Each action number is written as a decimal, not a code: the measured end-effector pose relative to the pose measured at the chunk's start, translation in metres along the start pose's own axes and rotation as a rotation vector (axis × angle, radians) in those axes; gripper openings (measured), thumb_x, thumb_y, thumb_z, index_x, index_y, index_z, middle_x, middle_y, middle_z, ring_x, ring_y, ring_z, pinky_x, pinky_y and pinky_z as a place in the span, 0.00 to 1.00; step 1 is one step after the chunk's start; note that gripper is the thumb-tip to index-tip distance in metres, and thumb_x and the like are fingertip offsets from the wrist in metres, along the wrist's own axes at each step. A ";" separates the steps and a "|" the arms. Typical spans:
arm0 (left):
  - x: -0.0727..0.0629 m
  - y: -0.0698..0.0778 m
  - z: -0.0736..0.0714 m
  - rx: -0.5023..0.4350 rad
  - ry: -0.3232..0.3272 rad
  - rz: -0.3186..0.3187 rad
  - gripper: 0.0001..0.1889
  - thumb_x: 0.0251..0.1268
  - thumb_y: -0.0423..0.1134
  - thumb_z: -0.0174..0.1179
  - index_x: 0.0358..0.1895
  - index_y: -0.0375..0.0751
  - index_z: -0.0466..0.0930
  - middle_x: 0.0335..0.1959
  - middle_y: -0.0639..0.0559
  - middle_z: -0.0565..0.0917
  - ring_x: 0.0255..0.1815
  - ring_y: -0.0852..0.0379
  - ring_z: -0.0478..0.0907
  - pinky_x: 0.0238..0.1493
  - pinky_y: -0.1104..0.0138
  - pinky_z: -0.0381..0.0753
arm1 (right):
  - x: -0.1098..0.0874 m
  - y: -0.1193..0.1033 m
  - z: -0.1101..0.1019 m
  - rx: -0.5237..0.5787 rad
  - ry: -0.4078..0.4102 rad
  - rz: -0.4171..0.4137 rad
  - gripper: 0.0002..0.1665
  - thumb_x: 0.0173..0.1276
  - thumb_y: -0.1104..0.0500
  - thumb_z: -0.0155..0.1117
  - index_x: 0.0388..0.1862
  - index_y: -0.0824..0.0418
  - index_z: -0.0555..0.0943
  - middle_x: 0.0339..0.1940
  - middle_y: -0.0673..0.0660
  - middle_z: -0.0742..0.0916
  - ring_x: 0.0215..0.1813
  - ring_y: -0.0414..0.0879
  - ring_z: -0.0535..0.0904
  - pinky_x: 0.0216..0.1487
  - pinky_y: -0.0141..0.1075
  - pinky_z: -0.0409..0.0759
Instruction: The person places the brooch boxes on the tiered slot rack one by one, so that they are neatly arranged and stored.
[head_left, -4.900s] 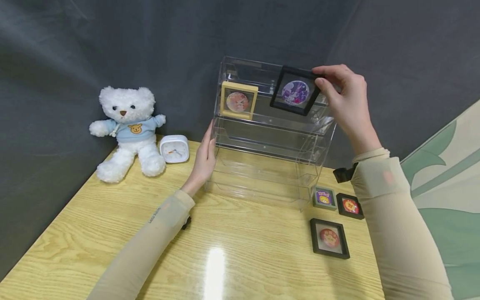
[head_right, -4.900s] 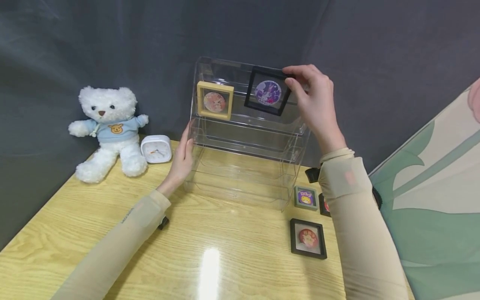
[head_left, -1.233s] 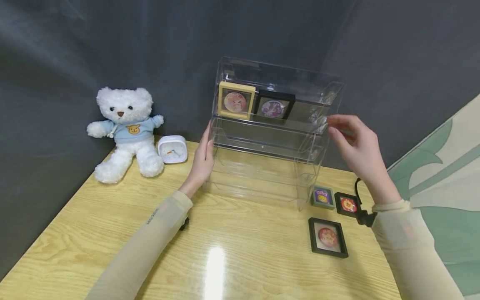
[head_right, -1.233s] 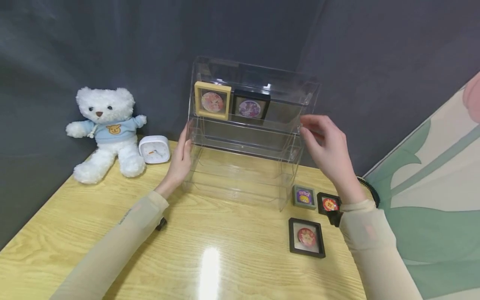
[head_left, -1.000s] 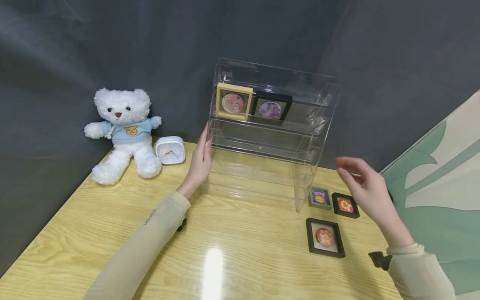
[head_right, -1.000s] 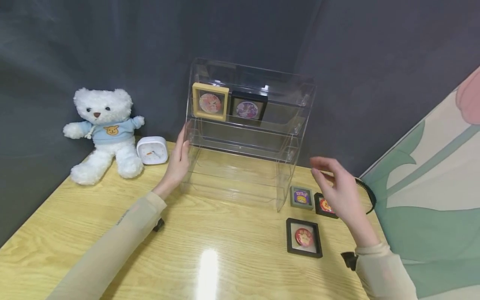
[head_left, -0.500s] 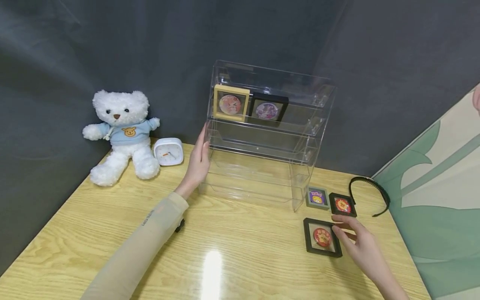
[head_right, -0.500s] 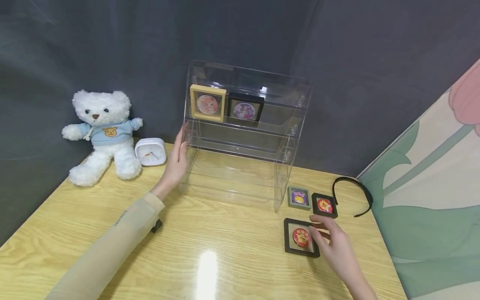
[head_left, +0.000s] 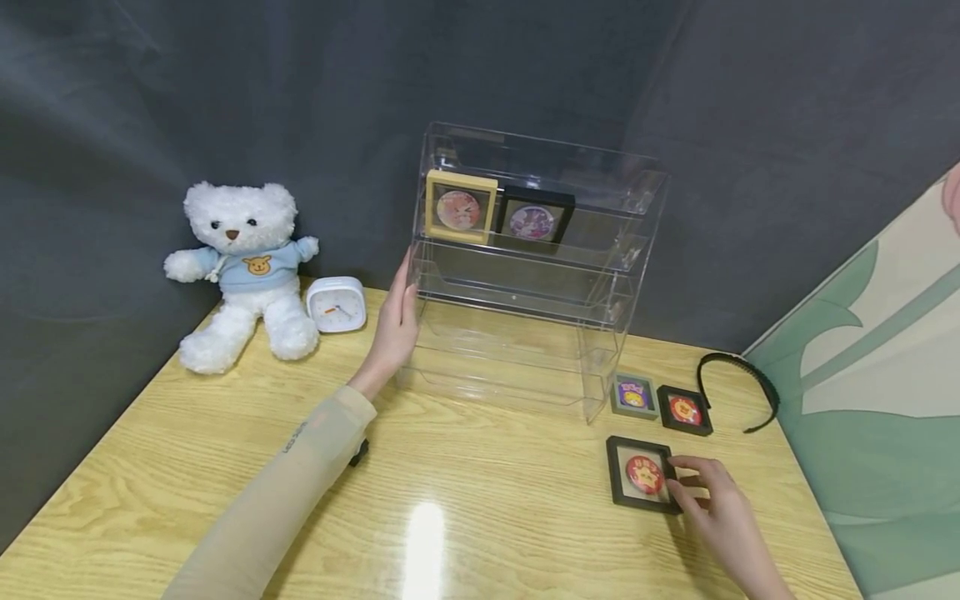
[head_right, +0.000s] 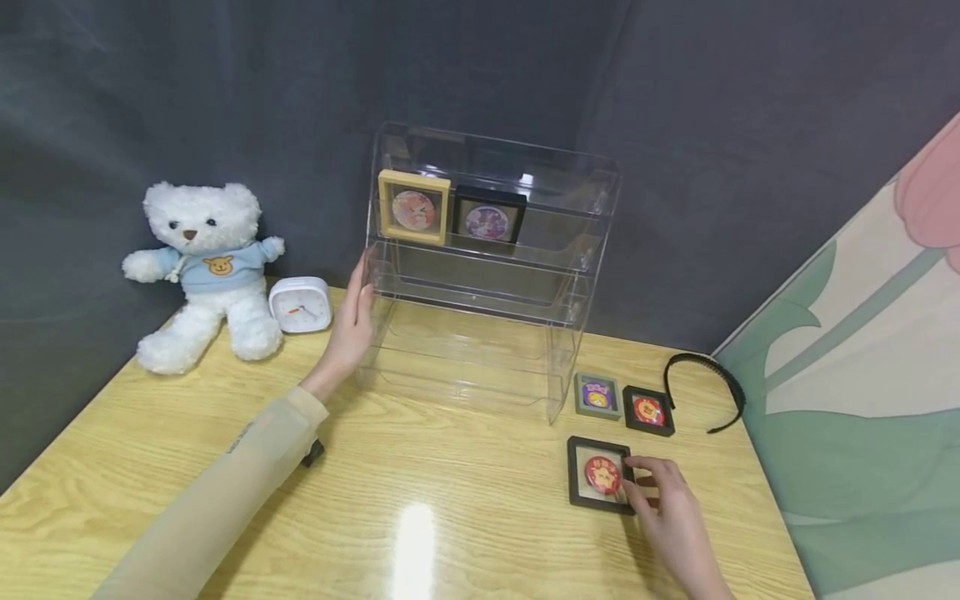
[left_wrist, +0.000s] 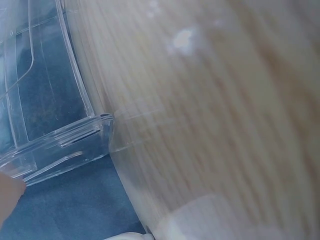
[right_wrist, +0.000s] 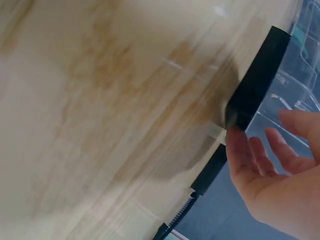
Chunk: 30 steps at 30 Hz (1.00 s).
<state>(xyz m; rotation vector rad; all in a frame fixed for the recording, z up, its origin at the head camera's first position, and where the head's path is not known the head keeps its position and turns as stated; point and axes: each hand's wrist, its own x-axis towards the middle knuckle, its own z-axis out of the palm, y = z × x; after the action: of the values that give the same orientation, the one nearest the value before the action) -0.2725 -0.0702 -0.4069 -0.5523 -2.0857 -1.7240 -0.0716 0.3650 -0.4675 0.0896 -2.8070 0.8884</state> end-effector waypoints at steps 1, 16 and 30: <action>0.000 0.000 0.000 0.000 0.000 -0.002 0.29 0.89 0.27 0.32 0.87 0.31 0.44 0.87 0.34 0.50 0.86 0.38 0.50 0.86 0.56 0.50 | 0.001 0.001 0.000 -0.010 -0.009 0.009 0.20 0.71 0.75 0.70 0.59 0.76 0.79 0.53 0.73 0.81 0.45 0.66 0.87 0.34 0.45 0.91; -0.001 0.003 0.000 0.001 0.010 0.018 0.29 0.88 0.26 0.33 0.87 0.30 0.44 0.87 0.34 0.50 0.86 0.38 0.49 0.86 0.56 0.49 | 0.017 0.010 0.002 -0.095 -0.152 0.101 0.31 0.68 0.76 0.71 0.67 0.80 0.69 0.46 0.72 0.85 0.37 0.57 0.88 0.36 0.45 0.90; 0.000 0.002 0.000 -0.007 0.008 0.036 0.29 0.88 0.25 0.34 0.86 0.28 0.45 0.87 0.32 0.50 0.86 0.37 0.49 0.86 0.56 0.48 | 0.029 0.012 0.000 -0.124 -0.177 0.081 0.26 0.80 0.69 0.62 0.69 0.83 0.71 0.47 0.72 0.84 0.35 0.49 0.84 0.32 0.37 0.84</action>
<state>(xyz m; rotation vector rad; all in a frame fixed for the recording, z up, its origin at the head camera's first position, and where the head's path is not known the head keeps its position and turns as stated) -0.2713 -0.0697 -0.4056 -0.5798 -2.0524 -1.7117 -0.1015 0.3747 -0.4682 0.0383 -3.0423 0.7550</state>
